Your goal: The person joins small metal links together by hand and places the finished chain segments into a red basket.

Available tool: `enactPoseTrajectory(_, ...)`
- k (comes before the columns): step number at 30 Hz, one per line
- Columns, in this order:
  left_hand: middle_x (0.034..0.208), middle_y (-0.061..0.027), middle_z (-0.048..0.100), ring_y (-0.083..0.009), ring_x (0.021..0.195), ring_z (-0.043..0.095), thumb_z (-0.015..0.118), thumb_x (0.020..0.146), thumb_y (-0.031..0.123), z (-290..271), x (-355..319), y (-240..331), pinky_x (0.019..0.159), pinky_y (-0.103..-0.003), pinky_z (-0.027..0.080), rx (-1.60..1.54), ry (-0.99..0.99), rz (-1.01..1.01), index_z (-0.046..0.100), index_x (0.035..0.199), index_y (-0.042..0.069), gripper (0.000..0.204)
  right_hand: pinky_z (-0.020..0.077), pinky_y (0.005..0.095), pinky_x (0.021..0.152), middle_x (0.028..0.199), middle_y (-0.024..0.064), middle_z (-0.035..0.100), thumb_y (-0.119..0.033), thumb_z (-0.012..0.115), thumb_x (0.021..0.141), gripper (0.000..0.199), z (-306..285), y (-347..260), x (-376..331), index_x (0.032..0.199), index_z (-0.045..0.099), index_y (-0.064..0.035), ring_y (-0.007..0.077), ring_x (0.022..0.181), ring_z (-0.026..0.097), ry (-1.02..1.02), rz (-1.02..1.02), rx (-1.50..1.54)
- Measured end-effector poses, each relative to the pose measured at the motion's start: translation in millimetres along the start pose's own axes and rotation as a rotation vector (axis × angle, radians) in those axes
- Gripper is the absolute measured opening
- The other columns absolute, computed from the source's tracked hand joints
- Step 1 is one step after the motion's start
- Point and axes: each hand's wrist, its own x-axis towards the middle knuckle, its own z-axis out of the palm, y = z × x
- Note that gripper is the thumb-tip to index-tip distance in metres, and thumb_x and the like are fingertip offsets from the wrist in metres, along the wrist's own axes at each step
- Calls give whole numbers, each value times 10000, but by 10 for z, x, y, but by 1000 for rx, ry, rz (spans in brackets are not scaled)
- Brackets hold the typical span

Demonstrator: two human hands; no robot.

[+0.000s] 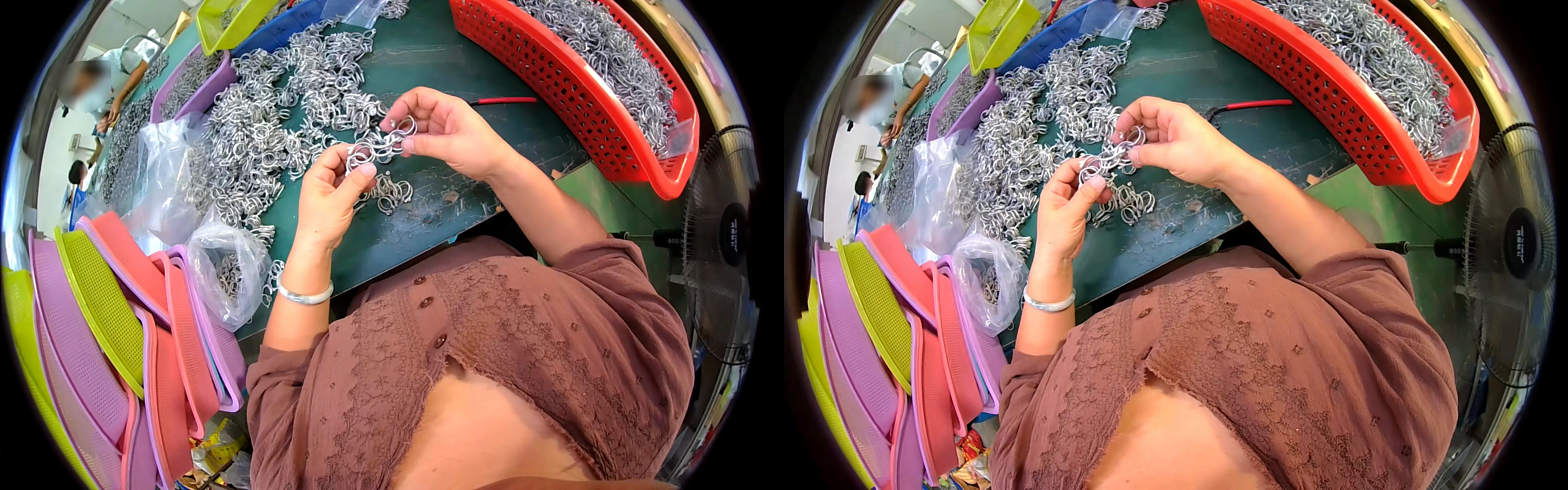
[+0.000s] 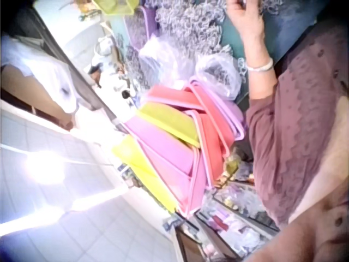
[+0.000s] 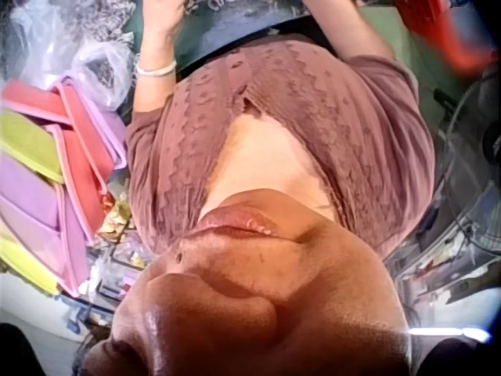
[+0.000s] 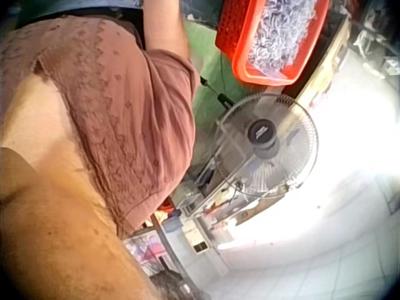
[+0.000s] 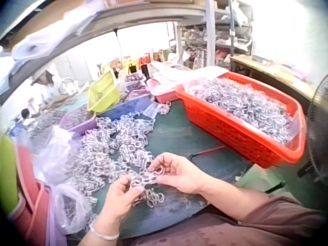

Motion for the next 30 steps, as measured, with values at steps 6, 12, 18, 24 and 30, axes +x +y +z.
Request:
enactPoseTrajectory(6,882,-61,566,-138,773,575,553,802,29,18,-33,-25,690,-252,486,-131,-20,-50,493,958,19,167,446,249,758,960,53,537,99,550,706,363,61,61,-30,1043,462,1,117,916,523,110,-25,106)
enactPoseTrajectory(12,917,-99,575,-181,792,596,516,813,-1,5,-59,5,702,-280,505,-246,-37,-104,478,1005,7,196,443,246,782,958,48,540,96,566,706,374,96,71,-40,1053,462,4,108,908,525,136,-60,132)
enactPoseTrajectory(18,892,-92,579,-185,786,597,538,802,41,20,-72,64,683,-290,514,-255,-72,-150,478,1010,3,220,440,267,836,995,70,537,71,579,732,373,56,108,-48,1078,457,7,133,956,527,89,-94,121)
enactPoseTrajectory(24,807,-51,573,-128,691,575,580,789,92,133,-29,77,621,-249,488,-86,-6,-162,517,925,17,167,420,285,864,1020,88,538,77,561,743,392,121,154,-48,1111,440,16,156,983,522,56,-162,84)
enactPoseTrajectory(30,746,-18,555,-90,613,527,569,790,65,166,-12,23,574,-210,433,3,34,-56,525,913,21,139,413,289,870,1036,96,535,62,559,750,389,126,172,-77,1119,443,16,156,991,517,17,-152,100)
